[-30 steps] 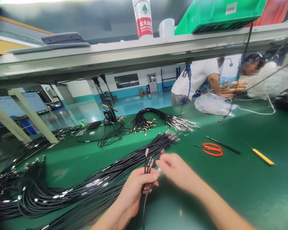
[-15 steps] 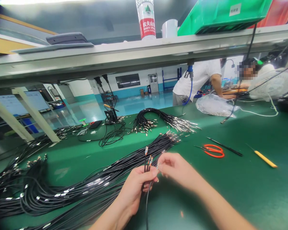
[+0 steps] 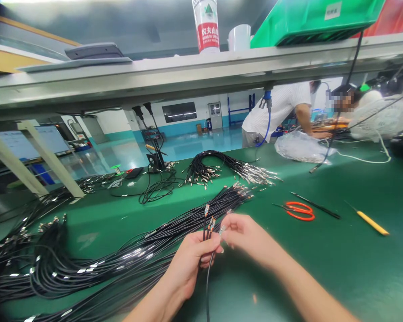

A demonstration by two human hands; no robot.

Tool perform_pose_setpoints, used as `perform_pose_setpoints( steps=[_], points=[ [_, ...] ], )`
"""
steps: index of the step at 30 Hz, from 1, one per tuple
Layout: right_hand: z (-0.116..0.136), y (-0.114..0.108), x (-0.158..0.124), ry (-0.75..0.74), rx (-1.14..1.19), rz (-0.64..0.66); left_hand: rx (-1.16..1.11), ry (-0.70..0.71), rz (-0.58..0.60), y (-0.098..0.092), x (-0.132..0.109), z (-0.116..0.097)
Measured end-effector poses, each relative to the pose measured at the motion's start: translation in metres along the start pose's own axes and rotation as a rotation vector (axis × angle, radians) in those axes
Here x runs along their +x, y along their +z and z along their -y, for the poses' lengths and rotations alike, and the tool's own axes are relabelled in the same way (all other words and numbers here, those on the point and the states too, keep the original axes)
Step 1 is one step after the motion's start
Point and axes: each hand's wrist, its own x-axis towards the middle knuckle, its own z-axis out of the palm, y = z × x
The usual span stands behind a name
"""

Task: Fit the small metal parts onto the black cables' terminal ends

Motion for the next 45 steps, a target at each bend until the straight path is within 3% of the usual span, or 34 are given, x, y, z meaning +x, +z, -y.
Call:
perform_pose_setpoints(
  steps=[8,14,30,45],
  points=[
    [0.004,-0.003,-0.002,-0.012,-0.019,0.033,0.102,0.06,-0.065,0.0,-0.002,0.0],
    [0.003,-0.006,-0.004,-0.039,-0.16,-0.036,0.153,0.093,-0.143,0.002,-0.003,0.002],
    [-0.006,-0.004,0.0,0.066,0.246,0.003,0.111,0.12,-0.178,0.005,-0.004,-0.002],
    [-0.008,-0.003,0.0,0.045,0.275,0.056,0.067,0.092,-0.179,0.007,-0.005,-0.003]
  ],
)
